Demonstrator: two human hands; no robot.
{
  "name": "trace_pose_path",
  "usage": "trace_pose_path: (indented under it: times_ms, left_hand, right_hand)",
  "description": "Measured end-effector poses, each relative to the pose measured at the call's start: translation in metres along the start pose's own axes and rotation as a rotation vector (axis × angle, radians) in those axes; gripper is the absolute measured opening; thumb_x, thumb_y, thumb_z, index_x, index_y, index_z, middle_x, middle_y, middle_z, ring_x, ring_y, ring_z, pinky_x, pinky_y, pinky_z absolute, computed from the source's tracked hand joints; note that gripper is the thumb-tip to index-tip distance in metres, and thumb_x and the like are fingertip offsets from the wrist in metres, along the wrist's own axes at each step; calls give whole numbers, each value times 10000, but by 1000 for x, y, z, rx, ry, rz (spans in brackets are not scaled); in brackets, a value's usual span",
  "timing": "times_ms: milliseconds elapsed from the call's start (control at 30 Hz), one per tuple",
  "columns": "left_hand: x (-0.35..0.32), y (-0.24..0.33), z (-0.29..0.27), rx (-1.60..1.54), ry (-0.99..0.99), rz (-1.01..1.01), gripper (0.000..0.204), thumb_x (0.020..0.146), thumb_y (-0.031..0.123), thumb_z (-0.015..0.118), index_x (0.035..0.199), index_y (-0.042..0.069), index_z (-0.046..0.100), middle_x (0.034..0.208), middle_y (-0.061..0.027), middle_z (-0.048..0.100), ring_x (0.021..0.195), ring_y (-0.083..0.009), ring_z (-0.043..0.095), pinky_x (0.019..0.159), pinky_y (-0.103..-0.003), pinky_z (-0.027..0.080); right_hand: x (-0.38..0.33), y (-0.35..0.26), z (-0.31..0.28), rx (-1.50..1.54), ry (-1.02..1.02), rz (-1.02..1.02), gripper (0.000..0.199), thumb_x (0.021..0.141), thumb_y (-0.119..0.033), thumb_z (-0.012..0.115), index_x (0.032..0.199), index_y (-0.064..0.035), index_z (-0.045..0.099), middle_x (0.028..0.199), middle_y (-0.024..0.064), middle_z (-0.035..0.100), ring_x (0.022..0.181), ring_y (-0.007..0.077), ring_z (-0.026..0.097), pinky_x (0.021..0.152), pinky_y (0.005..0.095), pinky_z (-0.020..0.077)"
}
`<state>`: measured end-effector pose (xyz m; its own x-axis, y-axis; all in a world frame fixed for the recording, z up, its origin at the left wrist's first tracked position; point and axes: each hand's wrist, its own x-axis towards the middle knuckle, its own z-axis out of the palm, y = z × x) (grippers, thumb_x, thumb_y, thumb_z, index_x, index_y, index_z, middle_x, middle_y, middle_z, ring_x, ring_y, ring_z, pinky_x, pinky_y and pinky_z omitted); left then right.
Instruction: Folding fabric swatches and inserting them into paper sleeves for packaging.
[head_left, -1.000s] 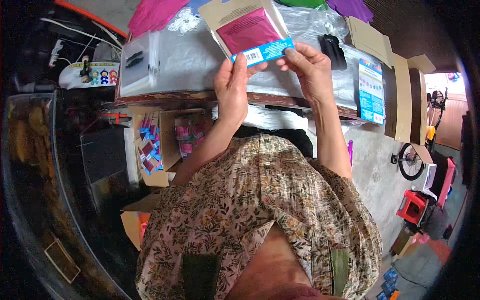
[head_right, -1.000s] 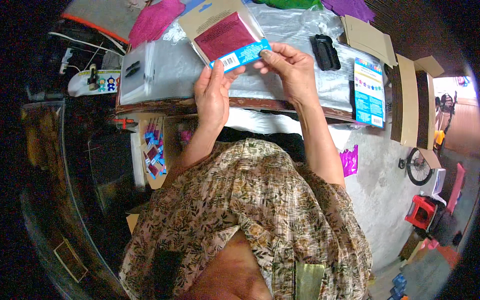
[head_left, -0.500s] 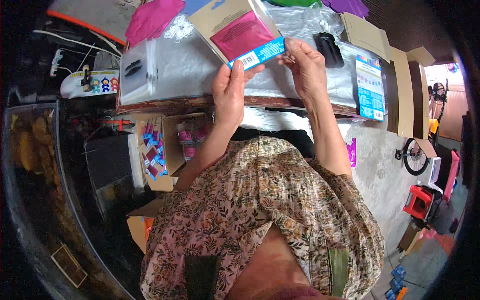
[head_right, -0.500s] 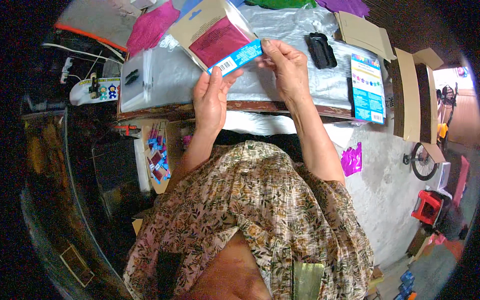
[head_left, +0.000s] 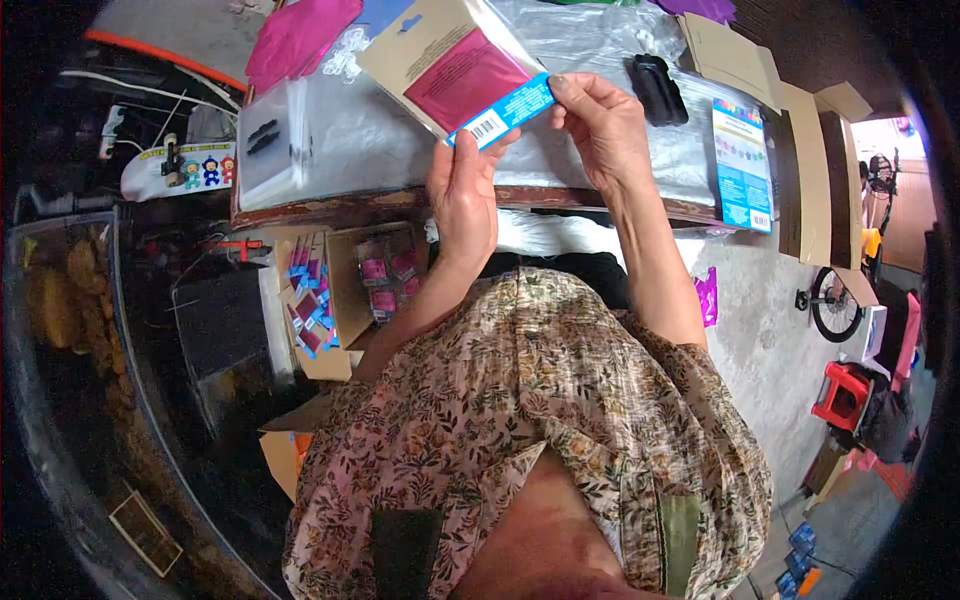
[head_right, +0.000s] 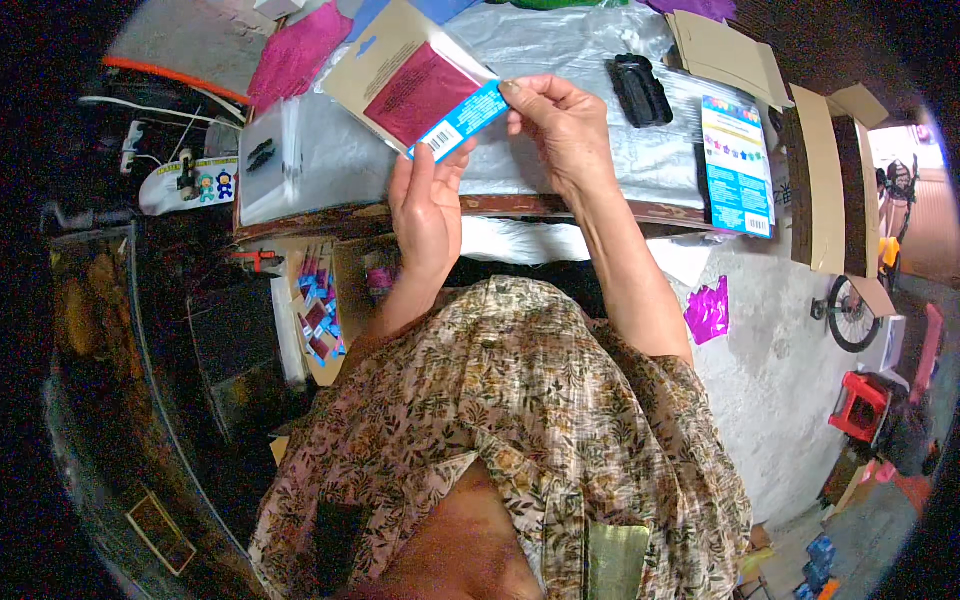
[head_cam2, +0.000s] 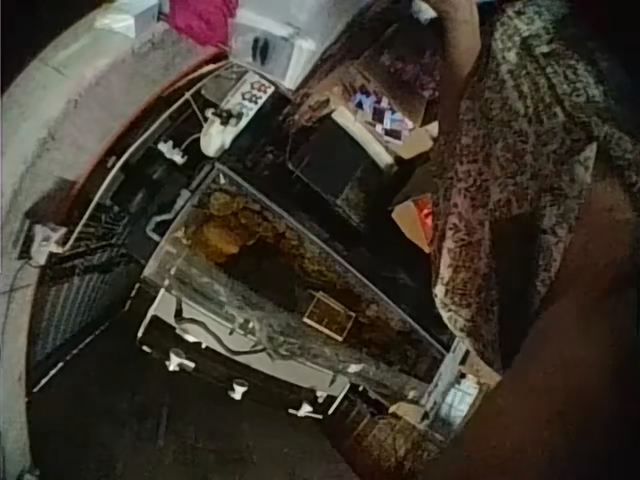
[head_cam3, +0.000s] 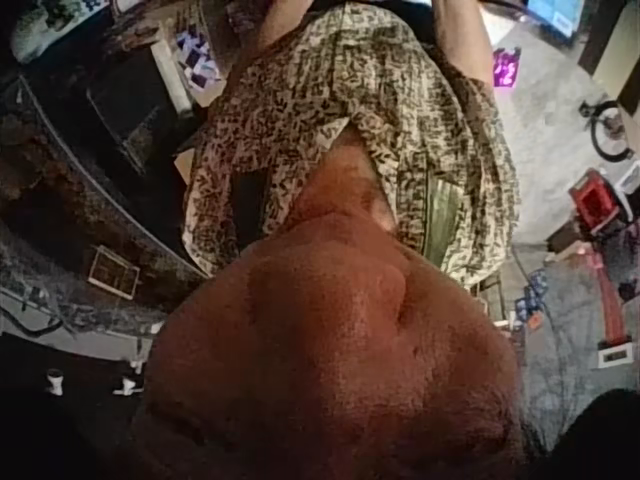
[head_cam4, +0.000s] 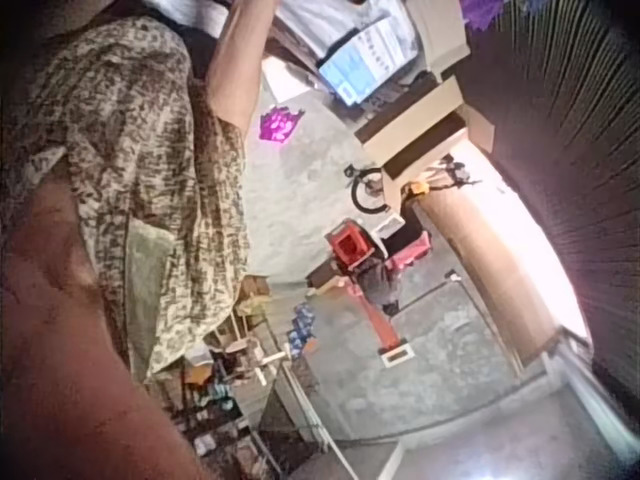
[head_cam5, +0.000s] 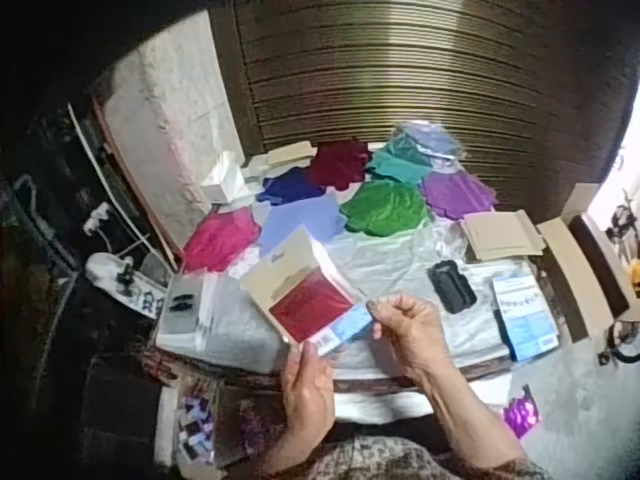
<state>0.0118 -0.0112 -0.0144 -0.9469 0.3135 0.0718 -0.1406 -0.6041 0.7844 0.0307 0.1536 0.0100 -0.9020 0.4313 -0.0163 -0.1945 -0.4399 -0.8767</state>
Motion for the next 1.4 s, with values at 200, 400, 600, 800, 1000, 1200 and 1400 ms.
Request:
trace_pose_path:
  times_ms: [200,400,600,800,1000,1200,1400]
  left_hand:
    - [-2,-1,-1,24,-16,-48,277,1097,232,435,1182,5,568,1159,-133,668,1063,-239,663,1010,-397,475]
    - [4,0,-7,27,-14,9,264,1093,228,450,1174,10,575,1161,-116,670,1062,-222,665,992,-373,483]
    - [0,-4,-9,45,-13,4,252,1089,214,460,1185,17,585,1163,-103,674,1046,-204,670,971,-361,492]
    - [-4,-4,-10,125,-24,57,249,1075,184,492,1241,28,591,1170,-85,680,1027,-185,673,942,-339,500]
    - [0,-2,-4,41,36,36,245,1060,175,529,1251,39,601,1155,-69,684,998,-167,672,929,-331,500]
    - [1,0,-7,46,17,-5,238,1046,153,557,1251,44,605,1136,-62,687,965,-156,674,912,-327,515]
    - [5,2,-7,94,17,10,241,1039,145,570,1236,15,618,1109,-82,705,950,-166,692,882,-313,546]
  right_hand:
    - [3,0,8,6,45,-37,144,926,-95,720,1006,25,709,835,57,690,686,121,616,660,256,532]
    - [-10,-2,13,21,16,45,165,929,-117,722,1008,28,714,867,74,712,751,132,663,718,266,558]
    - [-7,2,6,-29,15,19,165,929,-120,721,1016,20,720,876,76,720,782,139,679,728,261,554]
    - [-4,6,9,-45,42,-4,137,923,-106,728,992,12,727,860,65,717,763,125,653,731,242,526]
    - [-2,6,15,-112,15,-98,113,918,-92,731,966,10,726,850,60,714,760,113,640,740,240,508]
    - [-7,7,23,-50,92,-30,93,915,-71,731,959,10,723,858,64,715,805,115,648,768,248,508]
    - [-21,20,28,-47,51,37,111,912,-73,735,977,15,719,879,62,716,828,122,654,783,256,515]
